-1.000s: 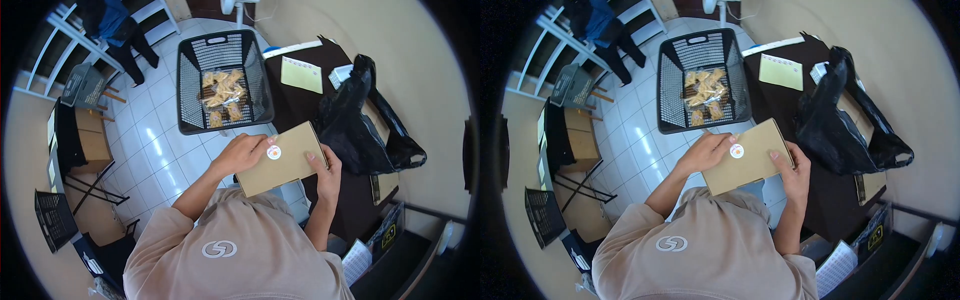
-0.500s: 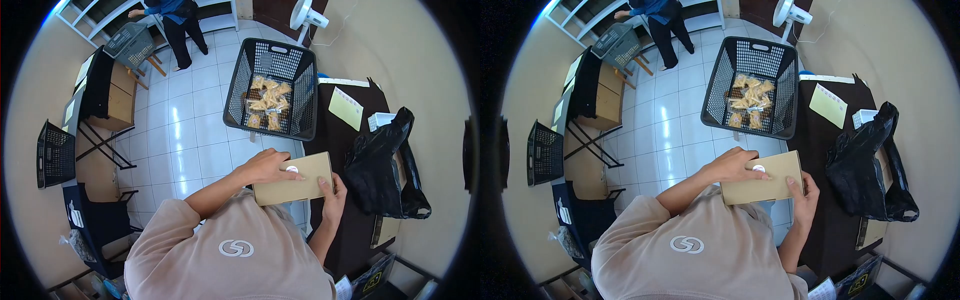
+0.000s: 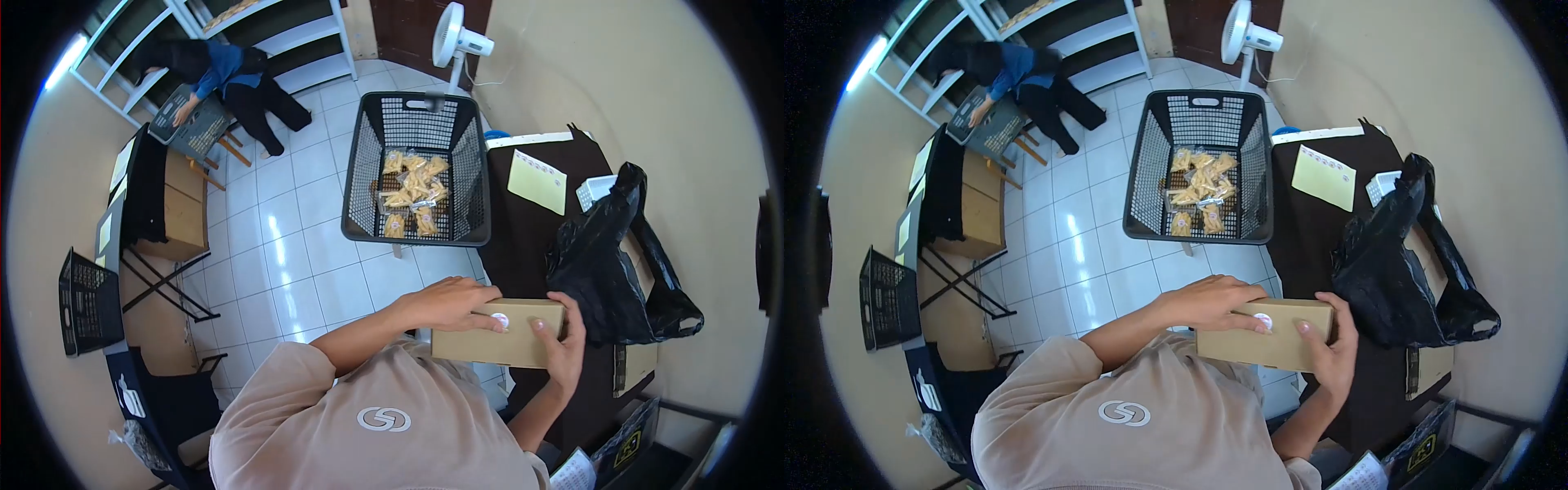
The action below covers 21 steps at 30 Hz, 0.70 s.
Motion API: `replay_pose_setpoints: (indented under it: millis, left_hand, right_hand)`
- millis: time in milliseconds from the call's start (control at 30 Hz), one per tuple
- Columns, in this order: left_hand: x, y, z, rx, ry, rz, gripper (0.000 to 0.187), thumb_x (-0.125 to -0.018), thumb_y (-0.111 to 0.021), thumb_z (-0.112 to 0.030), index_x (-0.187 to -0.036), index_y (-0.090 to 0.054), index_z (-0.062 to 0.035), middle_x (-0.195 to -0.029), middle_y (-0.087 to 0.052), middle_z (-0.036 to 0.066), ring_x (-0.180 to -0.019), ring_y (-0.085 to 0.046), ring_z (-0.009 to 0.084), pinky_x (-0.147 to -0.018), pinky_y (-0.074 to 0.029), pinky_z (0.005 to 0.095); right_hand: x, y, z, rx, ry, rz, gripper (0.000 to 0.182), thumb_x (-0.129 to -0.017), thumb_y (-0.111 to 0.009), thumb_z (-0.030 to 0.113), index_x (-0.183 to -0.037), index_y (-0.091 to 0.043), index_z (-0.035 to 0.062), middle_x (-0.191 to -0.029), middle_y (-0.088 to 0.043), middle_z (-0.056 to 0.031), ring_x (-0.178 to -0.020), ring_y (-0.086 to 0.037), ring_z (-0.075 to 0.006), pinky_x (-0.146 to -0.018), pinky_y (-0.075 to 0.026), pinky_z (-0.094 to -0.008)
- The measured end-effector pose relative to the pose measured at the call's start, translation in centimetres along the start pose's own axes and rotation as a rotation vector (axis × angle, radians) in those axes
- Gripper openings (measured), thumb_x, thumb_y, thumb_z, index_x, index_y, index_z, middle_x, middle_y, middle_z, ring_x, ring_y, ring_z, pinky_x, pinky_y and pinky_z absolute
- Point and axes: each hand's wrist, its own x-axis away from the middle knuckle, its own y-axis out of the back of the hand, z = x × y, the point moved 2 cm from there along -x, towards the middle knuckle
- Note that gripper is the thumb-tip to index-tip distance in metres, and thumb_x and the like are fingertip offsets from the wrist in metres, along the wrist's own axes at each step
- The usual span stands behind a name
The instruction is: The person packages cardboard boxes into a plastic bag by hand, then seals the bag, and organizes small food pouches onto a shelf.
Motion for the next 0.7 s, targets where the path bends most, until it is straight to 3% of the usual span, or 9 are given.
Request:
replay_pose_setpoints:
  millis: [67,100,233,367,400,433,533,600,700]
  left_hand:
    - [-1.3,0.9,-0.7,0.173,-0.256,-0.045,0.052,-0.086,-0.065,-0.044,-0.117,-0.058,-0.0029,-0.097,-0.066,0.02,-0.091,-0.063,0.04,-0.081,-0.049,0.0435]
    - [-1.8,1.9,-1.0,0.184,-0.317,-0.086,0.045,-0.086,-0.069,-0.031,-0.119,-0.058,-0.0036,-0.098,-0.067,0.016,-0.091,-0.065,0.0335,-0.08,-0.05,0.0387]
    - [-4.3,4.8,0.9,0.347,-0.263,-0.294,0.032,-0.09,-0.061,-0.01,-0.121,-0.058,-0.0031,-0.094,-0.066,0.007,-0.087,-0.063,0.0141,-0.076,-0.049,0.0289]
    - [-7.7,5.6,1.1,0.516,-0.156,-0.479,0.026,-0.093,-0.056,-0.004,-0.119,-0.055,0.0023,-0.094,-0.062,0.006,-0.09,-0.059,0.012,-0.082,-0.047,0.0257]
    - [-8.8,5.5,0.6,0.543,-0.19,-0.524,0.026,-0.094,-0.055,-0.004,-0.119,-0.055,0.0021,-0.094,-0.061,0.006,-0.091,-0.059,0.012,-0.083,-0.046,0.025]
    - [-10.1,5.2,-0.3,0.606,-0.231,-0.582,0.026,-0.089,-0.064,-0.007,-0.113,-0.06,0.0005,-0.096,-0.061,0.007,-0.087,-0.058,0.0119,-0.073,-0.047,0.0241]
    - [-14.0,4.3,-3.5,0.646,-0.383,-0.631,0.027,-0.087,-0.066,-0.005,-0.112,-0.06,0.001,-0.101,-0.058,0.009,-0.092,-0.057,0.014,-0.073,-0.047,0.0244]
    - [-16.7,3.6,-4.7,0.676,-0.384,-0.566,0.036,-0.084,-0.069,-0.005,-0.117,-0.056,0.0004,-0.111,-0.053,0.011,-0.103,-0.054,0.0169,-0.076,-0.047,0.0266]
    - [-20.6,2.9,-6.2,0.572,-0.34,-0.716,0.065,-0.078,-0.076,-0.012,-0.132,-0.041,-0.0031,-0.127,-0.045,0.013,-0.118,-0.046,0.0217,-0.086,-0.045,0.033]
  right_hand:
    - [0.7,2.9,1.0,0.069,0.031,-0.124,0.04,-0.079,-0.069,0.008,-0.117,-0.056,0.0019,-0.101,-0.058,-0.006,-0.092,-0.054,-0.0136,-0.085,-0.043,-0.0272]
    - [1.3,5.1,1.1,0.111,0.053,-0.241,0.04,-0.08,-0.068,0.01,-0.117,-0.056,0.0016,-0.104,-0.058,-0.0064,-0.095,-0.053,-0.014,-0.087,-0.042,-0.0276]
    - [5.0,13.3,3.2,0.087,0.189,-0.831,0.039,-0.086,-0.064,0.013,-0.122,-0.055,0.0008,-0.115,-0.057,-0.0102,-0.105,-0.053,-0.0174,-0.093,-0.041,-0.0293]
    - [7.3,18.4,5.5,0.162,0.305,-1.33,0.036,-0.092,-0.063,0.019,-0.122,-0.054,0.0011,-0.116,-0.058,-0.0136,-0.104,-0.057,-0.0193,-0.09,-0.047,-0.0294]
    - [7.1,19.1,5.8,0.177,0.296,-1.357,0.036,-0.092,-0.063,0.019,-0.122,-0.054,0.0011,-0.116,-0.058,-0.0136,-0.104,-0.057,-0.0193,-0.09,-0.047,-0.0294]
    - [6.8,19.8,6.0,0.221,0.302,-1.398,0.036,-0.092,-0.064,0.019,-0.122,-0.055,0.0012,-0.116,-0.058,-0.0139,-0.104,-0.057,-0.0195,-0.09,-0.047,-0.0294]
    - [4.5,22.0,5.8,0.292,0.325,-1.448,0.035,-0.091,-0.066,0.018,-0.12,-0.056,0.0009,-0.114,-0.059,-0.0147,-0.103,-0.058,-0.0195,-0.09,-0.047,-0.0297]
    - [1.8,22.7,5.7,0.443,0.327,-1.415,0.035,-0.091,-0.066,0.017,-0.12,-0.055,0.0003,-0.112,-0.06,-0.0146,-0.103,-0.057,-0.0188,-0.091,-0.046,-0.03]
    - [-2.5,24.6,4.0,0.362,0.236,-1.239,0.035,-0.09,-0.066,0.015,-0.119,-0.056,-0.0009,-0.11,-0.061,-0.0137,-0.101,-0.057,-0.0175,-0.091,-0.045,-0.0293]
